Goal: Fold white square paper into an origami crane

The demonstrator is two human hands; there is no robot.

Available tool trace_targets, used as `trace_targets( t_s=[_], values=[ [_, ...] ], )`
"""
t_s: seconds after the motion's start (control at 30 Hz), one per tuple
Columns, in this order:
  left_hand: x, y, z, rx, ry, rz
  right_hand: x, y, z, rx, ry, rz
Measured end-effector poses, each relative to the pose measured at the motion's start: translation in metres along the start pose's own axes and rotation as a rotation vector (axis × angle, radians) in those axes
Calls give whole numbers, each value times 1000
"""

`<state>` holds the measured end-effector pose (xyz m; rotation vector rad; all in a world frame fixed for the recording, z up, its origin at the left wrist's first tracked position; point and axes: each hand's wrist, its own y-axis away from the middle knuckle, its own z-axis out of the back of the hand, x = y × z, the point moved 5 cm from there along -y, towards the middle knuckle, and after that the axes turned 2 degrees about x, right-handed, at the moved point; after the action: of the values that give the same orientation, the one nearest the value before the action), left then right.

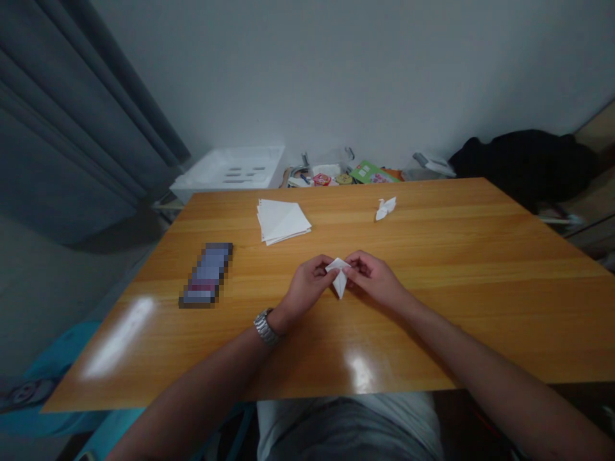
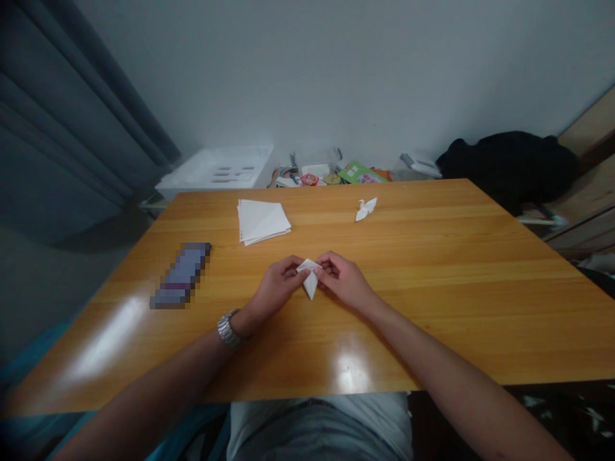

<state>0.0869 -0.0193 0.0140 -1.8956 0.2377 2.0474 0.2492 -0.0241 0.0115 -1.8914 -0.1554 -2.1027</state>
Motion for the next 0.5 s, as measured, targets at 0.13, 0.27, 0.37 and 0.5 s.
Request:
trace_targets(
  t_s=[0.13,0.27,0.37,0.5],
  values=[
    [-2,0,1,-23,34,4,3,1,0,-20,-18,-3],
    [-4,1,4,-58,5,-9,6,2,0,-45,-19,11],
    [-7,3,4,-67,-30,-26,7,2,-1,-39,-32,10],
    [-10,4,2,-63,-46,-71,8,3,-2,-36,-42,24]
  ],
)
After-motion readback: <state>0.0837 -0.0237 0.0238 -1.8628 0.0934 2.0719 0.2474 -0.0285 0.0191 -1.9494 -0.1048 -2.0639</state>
